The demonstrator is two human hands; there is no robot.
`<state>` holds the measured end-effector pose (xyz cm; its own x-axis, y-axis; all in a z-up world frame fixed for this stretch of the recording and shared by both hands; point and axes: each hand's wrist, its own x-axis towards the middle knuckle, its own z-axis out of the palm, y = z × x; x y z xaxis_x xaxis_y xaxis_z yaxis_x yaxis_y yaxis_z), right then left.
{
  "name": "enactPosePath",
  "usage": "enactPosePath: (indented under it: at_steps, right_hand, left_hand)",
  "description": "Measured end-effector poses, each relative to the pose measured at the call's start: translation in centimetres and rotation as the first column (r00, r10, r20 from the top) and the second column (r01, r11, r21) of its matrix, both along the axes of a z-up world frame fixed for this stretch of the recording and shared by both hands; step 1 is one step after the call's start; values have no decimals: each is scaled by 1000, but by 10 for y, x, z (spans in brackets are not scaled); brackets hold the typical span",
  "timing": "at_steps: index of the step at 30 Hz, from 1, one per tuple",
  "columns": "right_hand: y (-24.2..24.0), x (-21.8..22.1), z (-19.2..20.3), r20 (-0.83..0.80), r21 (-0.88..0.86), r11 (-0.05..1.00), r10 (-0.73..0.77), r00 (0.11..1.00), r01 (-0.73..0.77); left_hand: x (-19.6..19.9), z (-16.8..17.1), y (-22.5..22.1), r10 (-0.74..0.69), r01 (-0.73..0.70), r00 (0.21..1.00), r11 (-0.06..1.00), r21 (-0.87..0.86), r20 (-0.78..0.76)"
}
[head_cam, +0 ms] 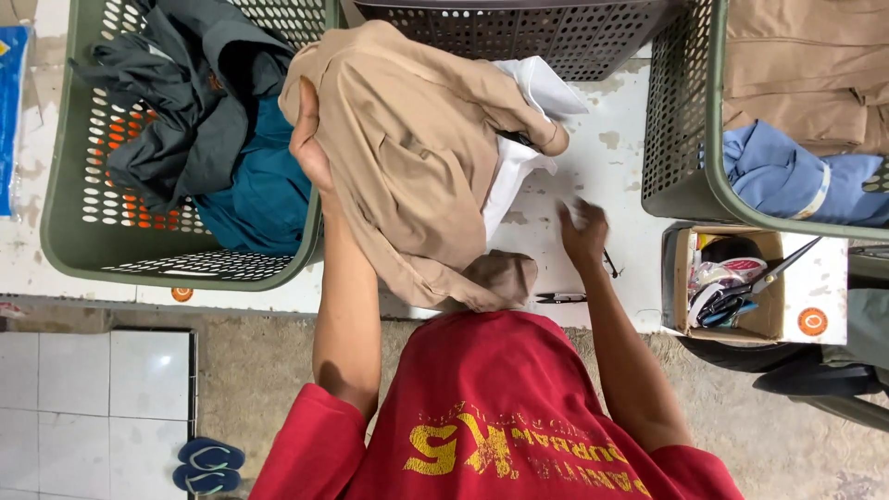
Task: Inspecting a pair of trousers for quality control, checking pockets and seams, and using snips to trim threads.
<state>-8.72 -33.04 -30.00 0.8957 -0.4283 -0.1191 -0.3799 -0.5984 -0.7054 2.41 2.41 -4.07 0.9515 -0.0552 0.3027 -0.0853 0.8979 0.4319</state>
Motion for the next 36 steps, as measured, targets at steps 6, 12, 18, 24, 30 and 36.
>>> enactPosePath:
  at_steps: [6, 12, 18, 24, 30, 36]
  right_hand:
    - [48, 65, 147, 366, 724, 584, 126, 922, -367]
    - [50, 90, 213, 450, 783, 548, -171, 876, -295]
    - [10, 121, 263, 448, 814, 402, 24, 894, -419]
    - [-35, 155, 270, 466, 769, 564, -171, 868, -302]
    - [-49, 150, 281, 473, 646, 682, -6, 881, -342]
    - [-49, 146, 284, 455, 718, 609, -44, 890, -337]
  left_hand:
    - [-16, 8, 1, -9, 8, 999, 999, -32, -34]
    - [-11, 11, 43, -219, 196, 936, 974, -109, -275]
    - [-17, 10, 32, 287, -95, 766, 936, 340, -575]
    - [-15, -5, 71, 392, -112, 696, 887, 449, -601]
    - [-31, -11, 78, 319, -140, 841, 909, 393, -438]
    - [-34, -4, 72, 290, -119, 856, 916, 384, -427]
